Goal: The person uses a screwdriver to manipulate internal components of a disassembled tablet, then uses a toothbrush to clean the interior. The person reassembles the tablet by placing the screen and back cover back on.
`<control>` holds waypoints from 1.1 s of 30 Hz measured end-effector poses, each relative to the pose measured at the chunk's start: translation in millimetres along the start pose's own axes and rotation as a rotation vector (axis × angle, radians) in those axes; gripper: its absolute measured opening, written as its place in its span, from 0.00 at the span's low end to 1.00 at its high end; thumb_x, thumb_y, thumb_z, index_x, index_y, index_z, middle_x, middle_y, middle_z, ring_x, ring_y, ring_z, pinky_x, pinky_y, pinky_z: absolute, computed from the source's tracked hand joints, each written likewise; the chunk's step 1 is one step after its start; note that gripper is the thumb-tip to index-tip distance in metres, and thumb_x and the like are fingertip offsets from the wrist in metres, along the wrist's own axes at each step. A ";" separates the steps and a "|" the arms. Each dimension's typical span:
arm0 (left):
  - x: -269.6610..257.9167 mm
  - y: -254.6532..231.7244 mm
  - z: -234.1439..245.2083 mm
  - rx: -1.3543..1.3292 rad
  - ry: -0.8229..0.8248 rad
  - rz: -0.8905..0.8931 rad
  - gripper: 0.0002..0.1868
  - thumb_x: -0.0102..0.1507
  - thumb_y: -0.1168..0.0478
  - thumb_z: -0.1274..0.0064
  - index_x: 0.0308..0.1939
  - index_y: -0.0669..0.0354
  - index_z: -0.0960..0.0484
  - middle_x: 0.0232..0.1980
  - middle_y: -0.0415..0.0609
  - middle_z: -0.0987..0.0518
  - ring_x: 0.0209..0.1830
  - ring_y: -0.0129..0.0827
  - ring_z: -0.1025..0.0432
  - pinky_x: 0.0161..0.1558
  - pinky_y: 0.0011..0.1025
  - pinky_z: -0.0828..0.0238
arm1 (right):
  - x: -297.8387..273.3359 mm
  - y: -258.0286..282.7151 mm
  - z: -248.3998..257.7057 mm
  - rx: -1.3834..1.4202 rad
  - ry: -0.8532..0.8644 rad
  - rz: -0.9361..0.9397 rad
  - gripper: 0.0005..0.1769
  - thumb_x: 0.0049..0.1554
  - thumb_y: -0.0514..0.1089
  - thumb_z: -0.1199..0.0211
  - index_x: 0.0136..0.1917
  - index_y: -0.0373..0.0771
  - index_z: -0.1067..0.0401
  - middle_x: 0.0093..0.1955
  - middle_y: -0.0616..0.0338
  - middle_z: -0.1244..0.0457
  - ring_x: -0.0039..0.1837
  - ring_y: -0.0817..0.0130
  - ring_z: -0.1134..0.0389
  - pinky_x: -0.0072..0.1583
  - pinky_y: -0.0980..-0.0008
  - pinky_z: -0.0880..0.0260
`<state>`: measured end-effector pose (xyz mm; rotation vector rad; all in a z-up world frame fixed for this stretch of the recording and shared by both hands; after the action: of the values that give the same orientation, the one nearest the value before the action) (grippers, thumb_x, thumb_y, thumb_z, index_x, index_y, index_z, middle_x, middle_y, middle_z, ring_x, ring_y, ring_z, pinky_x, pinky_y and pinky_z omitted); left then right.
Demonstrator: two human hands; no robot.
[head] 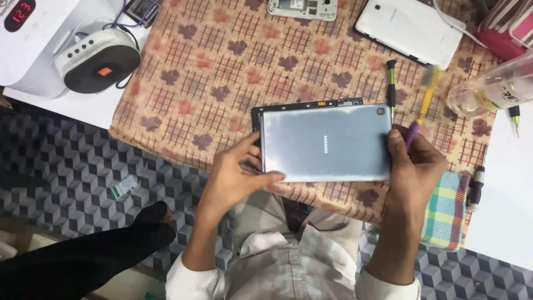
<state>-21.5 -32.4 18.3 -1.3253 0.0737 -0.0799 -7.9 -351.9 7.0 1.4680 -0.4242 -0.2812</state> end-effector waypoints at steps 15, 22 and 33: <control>9.1 -24.9 -4.5 0.732 -0.027 -0.018 0.41 0.41 0.50 0.24 0.47 0.77 0.22 0.30 0.66 0.19 0.30 0.52 0.19 0.35 0.42 0.23 | -9.7 29.4 -20.9 -0.625 0.294 0.061 0.41 0.44 0.40 0.21 0.71 0.35 0.29 0.57 0.47 0.28 0.53 0.72 0.28 0.53 0.69 0.27; 9.0 -24.9 -2.7 0.729 -0.009 -0.012 0.47 0.45 0.54 0.25 0.59 0.81 0.28 0.28 0.66 0.20 0.28 0.49 0.20 0.32 0.40 0.24 | -19.3 30.3 -14.9 -0.694 0.237 0.235 0.40 0.42 0.43 0.18 0.67 0.33 0.26 0.55 0.44 0.29 0.51 0.74 0.28 0.53 0.67 0.27; 11.7 -39.2 -3.0 0.792 -0.006 -0.022 0.50 0.38 0.49 0.23 0.54 0.81 0.24 0.25 0.64 0.21 0.23 0.48 0.22 0.26 0.41 0.28 | -27.0 31.3 1.3 -0.683 0.056 0.231 0.25 0.57 0.38 0.32 0.67 0.30 0.27 0.49 0.46 0.29 0.35 0.67 0.32 0.34 0.70 0.34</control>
<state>-10.9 -46.0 55.5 -0.5353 0.0167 -0.1093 -34.9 -338.5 35.3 0.7498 -0.3961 -0.1729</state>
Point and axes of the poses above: each hand's wrist, its own x-axis towards the middle knuckle, its own z-axis out of the back of the hand, y = z × x, the point moved 2 cm from there along x, towards the middle knuckle
